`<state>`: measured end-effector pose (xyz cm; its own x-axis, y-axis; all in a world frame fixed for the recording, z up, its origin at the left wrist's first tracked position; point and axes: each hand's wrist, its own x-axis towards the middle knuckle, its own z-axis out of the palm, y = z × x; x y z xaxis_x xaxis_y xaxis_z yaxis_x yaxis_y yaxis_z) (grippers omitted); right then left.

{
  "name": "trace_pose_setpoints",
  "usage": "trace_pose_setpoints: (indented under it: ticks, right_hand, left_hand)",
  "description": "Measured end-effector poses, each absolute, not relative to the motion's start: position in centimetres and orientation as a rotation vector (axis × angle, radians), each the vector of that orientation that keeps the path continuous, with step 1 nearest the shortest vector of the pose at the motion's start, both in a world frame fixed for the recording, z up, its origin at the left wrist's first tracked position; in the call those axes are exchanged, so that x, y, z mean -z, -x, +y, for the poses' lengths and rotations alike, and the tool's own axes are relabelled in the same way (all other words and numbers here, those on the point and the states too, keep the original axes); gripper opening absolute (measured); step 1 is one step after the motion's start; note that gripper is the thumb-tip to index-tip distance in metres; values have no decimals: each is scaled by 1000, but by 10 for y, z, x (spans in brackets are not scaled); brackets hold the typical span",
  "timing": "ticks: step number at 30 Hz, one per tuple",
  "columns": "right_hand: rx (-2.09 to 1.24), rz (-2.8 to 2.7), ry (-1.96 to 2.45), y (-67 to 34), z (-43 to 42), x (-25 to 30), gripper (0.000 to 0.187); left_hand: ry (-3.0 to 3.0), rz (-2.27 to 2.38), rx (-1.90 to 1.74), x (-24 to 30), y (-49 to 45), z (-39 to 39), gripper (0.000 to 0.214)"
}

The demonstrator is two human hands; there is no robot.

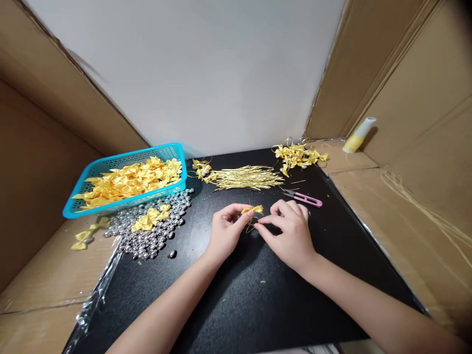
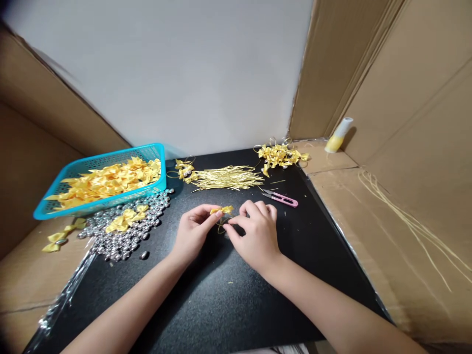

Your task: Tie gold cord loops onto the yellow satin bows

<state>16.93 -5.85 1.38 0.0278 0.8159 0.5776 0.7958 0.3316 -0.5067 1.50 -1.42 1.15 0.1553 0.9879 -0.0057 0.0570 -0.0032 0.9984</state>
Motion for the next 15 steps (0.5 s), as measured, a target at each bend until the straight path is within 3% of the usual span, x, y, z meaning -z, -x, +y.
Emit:
trace_pose_setpoints:
  ticks: [15]
  right_hand:
    - [-130, -1776, 1469, -165, -56, -7, 17]
  left_hand:
    - [-1083, 1055, -1061, -14, -19, -14, 17]
